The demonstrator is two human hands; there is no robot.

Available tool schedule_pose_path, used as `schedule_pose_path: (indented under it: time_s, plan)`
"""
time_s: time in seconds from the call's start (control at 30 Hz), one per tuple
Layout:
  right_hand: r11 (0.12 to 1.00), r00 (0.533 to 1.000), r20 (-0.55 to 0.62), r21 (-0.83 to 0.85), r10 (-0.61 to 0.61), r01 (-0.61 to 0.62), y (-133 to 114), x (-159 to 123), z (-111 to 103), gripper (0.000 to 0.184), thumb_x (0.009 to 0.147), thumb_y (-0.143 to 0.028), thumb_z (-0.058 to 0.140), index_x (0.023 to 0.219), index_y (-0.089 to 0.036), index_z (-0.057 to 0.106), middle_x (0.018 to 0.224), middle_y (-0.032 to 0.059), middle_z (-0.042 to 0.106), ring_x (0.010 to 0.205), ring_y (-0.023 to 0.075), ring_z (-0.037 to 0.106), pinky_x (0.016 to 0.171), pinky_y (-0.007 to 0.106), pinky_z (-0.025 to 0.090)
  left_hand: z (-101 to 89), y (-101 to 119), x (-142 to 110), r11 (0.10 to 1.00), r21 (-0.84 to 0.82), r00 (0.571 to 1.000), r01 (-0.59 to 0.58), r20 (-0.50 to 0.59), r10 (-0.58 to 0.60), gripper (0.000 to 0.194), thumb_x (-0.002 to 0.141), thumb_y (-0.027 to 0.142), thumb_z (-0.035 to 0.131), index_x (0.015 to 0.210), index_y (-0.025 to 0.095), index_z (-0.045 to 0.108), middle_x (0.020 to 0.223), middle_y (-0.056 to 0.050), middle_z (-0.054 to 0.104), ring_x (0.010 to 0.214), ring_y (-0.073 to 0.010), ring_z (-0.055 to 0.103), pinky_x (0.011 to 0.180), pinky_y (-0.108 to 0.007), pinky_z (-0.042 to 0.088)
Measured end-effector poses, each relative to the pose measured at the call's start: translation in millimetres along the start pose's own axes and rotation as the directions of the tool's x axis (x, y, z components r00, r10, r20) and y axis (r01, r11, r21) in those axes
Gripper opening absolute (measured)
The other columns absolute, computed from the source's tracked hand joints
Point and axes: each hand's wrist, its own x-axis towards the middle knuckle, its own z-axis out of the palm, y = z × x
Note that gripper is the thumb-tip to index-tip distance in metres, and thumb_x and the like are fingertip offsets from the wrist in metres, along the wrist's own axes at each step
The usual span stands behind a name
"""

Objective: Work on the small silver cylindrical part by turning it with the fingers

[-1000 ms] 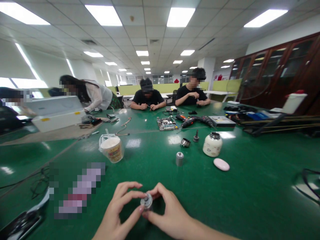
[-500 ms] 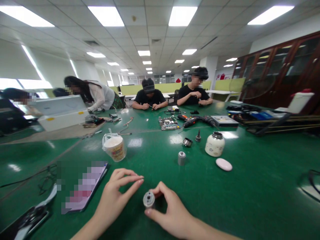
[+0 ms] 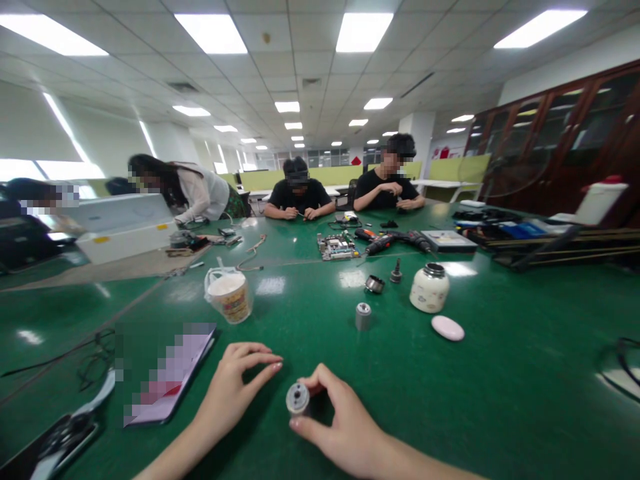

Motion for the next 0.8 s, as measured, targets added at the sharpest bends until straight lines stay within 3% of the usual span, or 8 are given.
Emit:
schedule_pose_path:
  time_s: [0.1, 0.23, 0.47, 0.53, 0.6, 0.67, 0.73, 0.8]
  plan:
    - [1.0, 1.0, 0.001, 0.005, -0.013, 0.013, 1, 0, 0, 0.021, 0.078, -0.022, 0.071, 0.091, -0.021, 0.055, 0.094, 0.0009, 0.063, 0.09, 0.0202, 0.059, 0.085, 0.032, 0.045, -8.2, 22, -5, 0.988, -0.134, 0.995, -0.078, 0.043, 0.085, 0.011, 0.089, 0.03, 0.068, 0.093, 0.029, 0.078, 0.094, -0.002, 0.076, 0.1, -0.0257, 0.06, 0.089, -0.042, 0.045]
    - [1.0, 1.0, 0.003, 0.02, -0.019, 0.019, 1, 0, 0, 0.018, 0.08, -0.023, 0.07, 0.091, -0.02, 0.056, 0.091, 0.0003, 0.061, 0.087, 0.0195, 0.057, 0.082, 0.031, 0.045, -8.1, 42, -13, 0.972, -0.197, 0.985, -0.126, 0.091, 0.146, 0.012, 0.087, 0.027, 0.071, 0.096, 0.034, 0.076, 0.095, 0.003, 0.078, 0.103, -0.0262, 0.062, 0.089, -0.042, 0.043]
    - [1.0, 1.0, 0.006, -0.005, -0.011, 0.011, -1, -1, 1, 0.019, 0.078, -0.019, 0.067, 0.092, -0.02, 0.055, 0.093, 0.0025, 0.063, 0.09, 0.0211, 0.06, 0.085, 0.035, 0.048, -1.3, 44, -17, 0.965, -0.197, 0.971, -0.175, 0.126, 0.202, 0.014, 0.091, 0.026, 0.066, 0.1, 0.031, 0.076, 0.095, -0.002, 0.077, 0.097, -0.0259, 0.065, 0.086, -0.044, 0.046]
    - [0.999, 0.999, -0.013, -0.017, -0.049, 0.049, 0, -2, -1, 0.027, 0.075, -0.013, 0.064, 0.099, -0.021, 0.054, 0.098, 0.0046, 0.063, 0.095, 0.0224, 0.06, 0.088, 0.038, 0.048, 3.1, 39, -22, 0.954, -0.243, 0.974, -0.174, 0.1, 0.203, 0.025, 0.091, 0.024, 0.063, 0.114, 0.031, 0.071, 0.112, -0.006, 0.072, 0.107, -0.0265, 0.062, 0.091, -0.044, 0.048]
    - [0.992, 0.988, -0.087, -0.017, -0.126, 0.124, -1, -3, -5, 0.037, 0.072, -0.008, 0.059, 0.105, -0.022, 0.051, 0.105, 0.007, 0.062, 0.103, 0.0241, 0.059, 0.096, 0.041, 0.047, 10.4, 33, -29, 0.936, -0.312, 0.98, -0.165, 0.055, 0.191, 0.055, 0.086, 0.025, 0.069, 0.138, 0.03, 0.053, 0.134, -0.009, 0.06, 0.118, -0.0275, 0.058, 0.096, -0.043, 0.048]
    - [0.979, 0.967, -0.151, -0.01, -0.203, 0.204, -4, -4, -10, 0.041, 0.072, -0.005, 0.054, 0.108, -0.023, 0.048, 0.111, 0.0087, 0.061, 0.112, 0.0251, 0.057, 0.102, 0.045, 0.043, 18.6, 27, -34, 0.92, -0.36, 0.982, -0.154, 0.044, 0.182, 0.083, 0.078, 0.028, 0.077, 0.149, 0.029, 0.034, 0.141, -0.012, 0.054, 0.12, -0.0279, 0.057, 0.098, -0.043, 0.048]
    - [0.97, 0.962, -0.124, -0.005, -0.244, 0.245, -9, -5, -13, 0.041, 0.074, -0.004, 0.052, 0.109, -0.023, 0.05, 0.115, 0.0095, 0.061, 0.116, 0.0256, 0.057, 0.104, 0.047, 0.042, 24.7, 23, -36, 0.918, -0.367, 0.979, -0.148, 0.078, 0.189, 0.074, 0.076, 0.028, 0.08, 0.142, 0.028, 0.045, 0.129, -0.009, 0.064, 0.115, -0.0271, 0.06, 0.097, -0.043, 0.049]
    - [0.969, 0.967, -0.056, -0.014, -0.248, 0.248, -14, -5, -12, 0.039, 0.076, -0.005, 0.053, 0.11, -0.023, 0.053, 0.114, 0.01, 0.063, 0.115, 0.0262, 0.058, 0.102, 0.046, 0.045, 26.7, 22, -34, 0.925, -0.351, 0.973, -0.143, 0.119, 0.195, 0.045, 0.08, 0.026, 0.077, 0.123, 0.027, 0.063, 0.112, -0.006, 0.071, 0.108, -0.0258, 0.062, 0.094, -0.041, 0.05]
